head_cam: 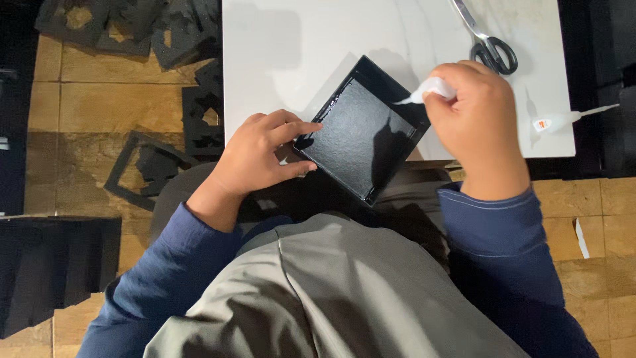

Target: The person places a star-shaped foam insert into a black box and presses it down. They then pick up a black box lid, apply glue from a tube to its edges, and place the lid onto the box. Finally, they pick up another foam insert and place it into the box.

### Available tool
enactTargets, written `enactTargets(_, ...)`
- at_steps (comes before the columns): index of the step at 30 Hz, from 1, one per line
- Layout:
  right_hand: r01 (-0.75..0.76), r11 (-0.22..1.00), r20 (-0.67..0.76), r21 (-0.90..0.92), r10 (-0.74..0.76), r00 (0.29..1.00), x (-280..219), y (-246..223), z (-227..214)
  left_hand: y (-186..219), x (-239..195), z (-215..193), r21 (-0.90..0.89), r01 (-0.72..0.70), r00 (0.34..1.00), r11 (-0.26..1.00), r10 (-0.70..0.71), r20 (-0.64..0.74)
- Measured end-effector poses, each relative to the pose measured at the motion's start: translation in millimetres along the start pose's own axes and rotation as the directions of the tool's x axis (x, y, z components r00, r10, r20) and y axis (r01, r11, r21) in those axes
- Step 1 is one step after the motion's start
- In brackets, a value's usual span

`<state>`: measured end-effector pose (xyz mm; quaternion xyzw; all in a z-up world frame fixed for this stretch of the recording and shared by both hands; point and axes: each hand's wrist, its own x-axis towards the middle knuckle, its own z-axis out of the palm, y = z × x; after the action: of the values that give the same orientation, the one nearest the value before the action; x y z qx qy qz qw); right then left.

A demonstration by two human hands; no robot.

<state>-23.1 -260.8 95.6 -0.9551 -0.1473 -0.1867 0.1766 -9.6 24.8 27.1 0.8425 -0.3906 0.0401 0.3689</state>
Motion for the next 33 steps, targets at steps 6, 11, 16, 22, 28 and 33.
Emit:
enactTargets(6,-0.063,0.992,0.118,-0.106,0.075,0.990,-8.7,2.9,-21.4,0.0,0.7,0.7,0.000,0.016,1.000,1.000,-0.016,0.001)
enactTargets(11,-0.086,0.988,0.157,-0.128,0.106,0.982,-5.7,-3.6,-26.9,-0.3,1.0,0.3,0.011,0.004,1.000,1.000,-0.004,0.003)
enactTargets(16,-0.020,0.997,0.089,-0.072,0.027,0.996,1.6,0.6,-9.3,1.0,1.1,-1.6,-0.003,0.010,1.000,1.000,-0.010,0.008)
enactTargets(22,0.114,0.993,-0.047,0.023,-0.112,0.993,14.5,0.2,14.5,-0.8,0.8,-0.9,0.007,-0.007,1.000,1.000,0.007,0.026)
enactTargets(28,0.136,0.988,-0.092,0.075,-0.129,0.987,23.6,-5.0,30.2,-1.2,0.9,-0.2,-0.003,-0.003,1.000,1.000,0.003,0.012)
enactTargets(33,0.184,0.982,-0.109,0.030,-0.180,0.978,20.1,0.4,21.5,-1.3,1.3,-0.9,0.018,-0.006,0.999,1.000,0.006,0.035)
